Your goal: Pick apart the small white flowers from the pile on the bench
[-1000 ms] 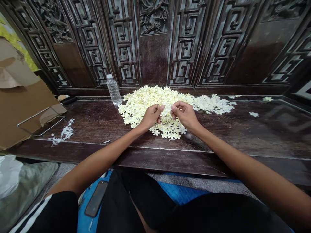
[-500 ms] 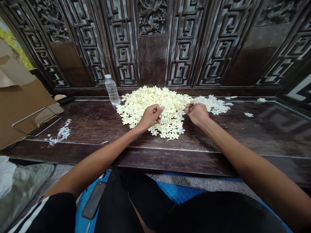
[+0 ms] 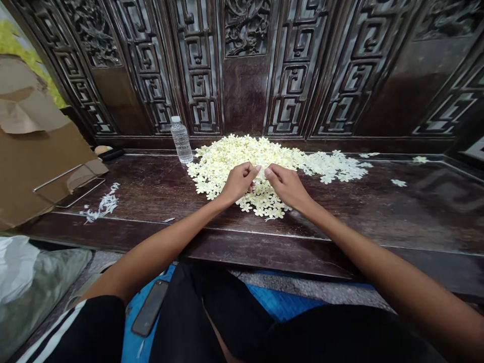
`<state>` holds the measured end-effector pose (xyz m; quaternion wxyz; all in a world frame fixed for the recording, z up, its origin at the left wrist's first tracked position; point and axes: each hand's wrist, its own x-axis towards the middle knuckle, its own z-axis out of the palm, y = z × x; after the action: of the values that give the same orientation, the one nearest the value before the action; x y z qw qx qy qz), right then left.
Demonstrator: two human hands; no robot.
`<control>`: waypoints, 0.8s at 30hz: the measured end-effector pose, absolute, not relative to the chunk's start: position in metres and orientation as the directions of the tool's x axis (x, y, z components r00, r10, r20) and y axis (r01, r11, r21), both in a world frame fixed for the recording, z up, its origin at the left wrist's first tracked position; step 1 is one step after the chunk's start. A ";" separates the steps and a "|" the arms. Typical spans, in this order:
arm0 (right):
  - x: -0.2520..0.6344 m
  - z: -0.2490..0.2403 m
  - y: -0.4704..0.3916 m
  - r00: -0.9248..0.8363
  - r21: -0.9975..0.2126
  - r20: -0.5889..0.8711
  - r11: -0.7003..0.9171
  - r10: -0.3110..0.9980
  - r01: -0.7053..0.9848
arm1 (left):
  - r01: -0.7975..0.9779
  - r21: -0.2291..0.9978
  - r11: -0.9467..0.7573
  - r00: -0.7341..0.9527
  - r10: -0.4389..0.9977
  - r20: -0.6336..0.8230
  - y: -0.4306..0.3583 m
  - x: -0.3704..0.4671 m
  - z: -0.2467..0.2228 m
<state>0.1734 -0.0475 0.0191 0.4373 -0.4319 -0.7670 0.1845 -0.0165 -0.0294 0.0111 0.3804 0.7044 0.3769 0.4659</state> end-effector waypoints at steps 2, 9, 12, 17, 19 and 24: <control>0.172 0.018 -0.048 -0.267 -0.645 0.491 0.552 0.829 0.529 | 0.184 0.878 -0.442 0.281 0.880 0.383 -0.030 -0.016 0.011; 0.176 0.013 -0.043 -0.325 -0.911 0.341 0.395 0.882 0.115 | 0.216 0.853 -0.475 0.258 0.870 0.420 -0.031 -0.014 0.008; 0.174 0.014 -0.045 -0.310 -0.937 0.318 0.348 0.896 0.045 | 0.216 0.853 -0.475 0.248 0.871 0.423 -0.030 -0.014 0.008; 0.174 0.012 -0.043 -0.279 -0.949 0.311 0.311 0.909 -0.045 | 0.185 0.860 -0.476 0.252 0.869 0.427 -0.031 -0.015 0.009; 0.175 0.011 -0.041 -0.273 -0.945 0.324 0.323 0.906 -0.053 | 0.181 0.862 -0.474 0.252 0.869 0.425 -0.031 -0.015 0.010; 0.177 0.011 -0.040 -0.247 -0.943 0.332 0.329 0.910 -0.054 | 0.162 0.878 -0.451 0.245 0.880 0.407 -0.028 -0.015 0.007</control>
<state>0.1766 -0.0399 0.0109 0.5122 -0.3376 -0.6343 0.4705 -0.0150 -0.0283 0.0073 0.3677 0.6982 0.3731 0.4879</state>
